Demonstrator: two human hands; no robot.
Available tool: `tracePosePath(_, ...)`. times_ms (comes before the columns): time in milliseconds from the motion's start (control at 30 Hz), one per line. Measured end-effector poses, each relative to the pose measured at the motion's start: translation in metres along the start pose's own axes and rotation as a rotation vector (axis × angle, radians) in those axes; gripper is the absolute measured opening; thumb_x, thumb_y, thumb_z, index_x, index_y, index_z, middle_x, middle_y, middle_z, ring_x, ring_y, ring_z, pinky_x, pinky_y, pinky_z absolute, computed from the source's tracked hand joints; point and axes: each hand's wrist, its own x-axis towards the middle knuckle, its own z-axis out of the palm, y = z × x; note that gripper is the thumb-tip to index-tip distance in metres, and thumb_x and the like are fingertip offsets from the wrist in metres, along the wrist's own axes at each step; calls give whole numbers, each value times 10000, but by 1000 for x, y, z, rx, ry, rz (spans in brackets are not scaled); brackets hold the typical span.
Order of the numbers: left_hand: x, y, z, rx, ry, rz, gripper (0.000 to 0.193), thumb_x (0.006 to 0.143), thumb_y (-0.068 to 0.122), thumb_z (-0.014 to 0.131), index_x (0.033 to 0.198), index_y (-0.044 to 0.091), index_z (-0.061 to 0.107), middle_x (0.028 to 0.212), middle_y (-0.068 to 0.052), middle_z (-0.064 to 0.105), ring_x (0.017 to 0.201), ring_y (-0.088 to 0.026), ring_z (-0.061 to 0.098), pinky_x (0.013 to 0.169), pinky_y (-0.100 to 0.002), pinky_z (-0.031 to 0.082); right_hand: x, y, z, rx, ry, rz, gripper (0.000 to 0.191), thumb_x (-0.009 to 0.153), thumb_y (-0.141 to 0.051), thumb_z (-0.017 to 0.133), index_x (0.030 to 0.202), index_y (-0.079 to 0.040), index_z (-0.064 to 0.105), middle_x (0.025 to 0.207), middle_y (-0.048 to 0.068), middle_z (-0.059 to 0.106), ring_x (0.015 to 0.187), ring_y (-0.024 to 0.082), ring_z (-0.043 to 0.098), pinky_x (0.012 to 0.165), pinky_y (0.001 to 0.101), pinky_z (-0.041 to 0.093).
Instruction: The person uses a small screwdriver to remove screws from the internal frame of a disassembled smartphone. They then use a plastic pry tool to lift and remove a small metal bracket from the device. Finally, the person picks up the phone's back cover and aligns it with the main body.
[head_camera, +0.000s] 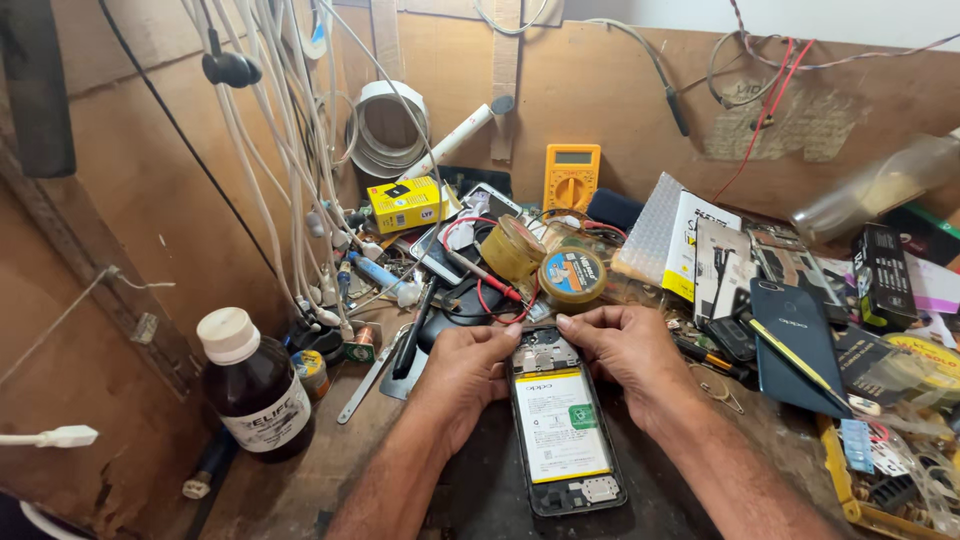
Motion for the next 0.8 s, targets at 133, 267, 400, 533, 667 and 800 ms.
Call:
tracePosePath(133, -2, -3, -3, -14, -21, 13, 278, 991, 149, 590, 1113, -86, 675, 973, -147, 759, 813, -222, 755, 757, -375, 640, -2, 1, 1, -6, -1, 13, 179, 839, -173, 808, 901, -11, 766, 734, 47, 722, 542, 105, 557, 486, 257, 424)
tracePosePath(267, 0, -2, -2, 4, -3, 16, 276, 995, 128, 561, 1132, -82, 678, 999, -155, 772, 830, -220, 763, 760, -376, 644, -3, -3, 1, -23, -12, 25, 204, 837, -188, 805, 930, -12, 757, 768, 56, 732, 570, 114, 584, 511, 260, 461)
tracePosePath(400, 2, -2, -5, -57, -12, 23, 248, 993, 114, 571, 1152, -47, 673, 1009, -147, 768, 837, -219, 761, 767, -398, 637, -4, -10, -5, -27, -91, 82, 223, 863, -233, 794, 931, -24, 755, 796, 41, 703, 639, 98, 609, 538, 260, 491)
tracePosePath(533, 5, -2, -8, -90, -6, 11, 230, 988, 110, 588, 1132, -40, 686, 981, -143, 774, 831, -223, 758, 771, -410, 635, -1, -16, -7, 44, -122, 132, 173, 869, -219, 779, 866, -61, 709, 807, 30, 716, 670, 120, 638, 580, 279, 516)
tracePosePath(667, 4, 0, -7, -107, -27, 15, 226, 985, 117, 594, 1117, -33, 700, 972, -129, 777, 823, -212, 755, 763, -400, 636, 3, -18, -7, 104, -110, 157, 137, 853, -188, 782, 839, -83, 694, 819, 3, 723, 717, 105, 657, 653, 301, 533)
tracePosePath(800, 0, 7, -3, -125, -35, -4, 263, 974, 176, 616, 1113, -29, 704, 973, -121, 784, 807, -192, 759, 748, -364, 635, 4, -17, -10, 91, -105, 139, 125, 855, -211, 793, 883, -103, 738, 815, -8, 703, 709, 99, 616, 670, 306, 501)
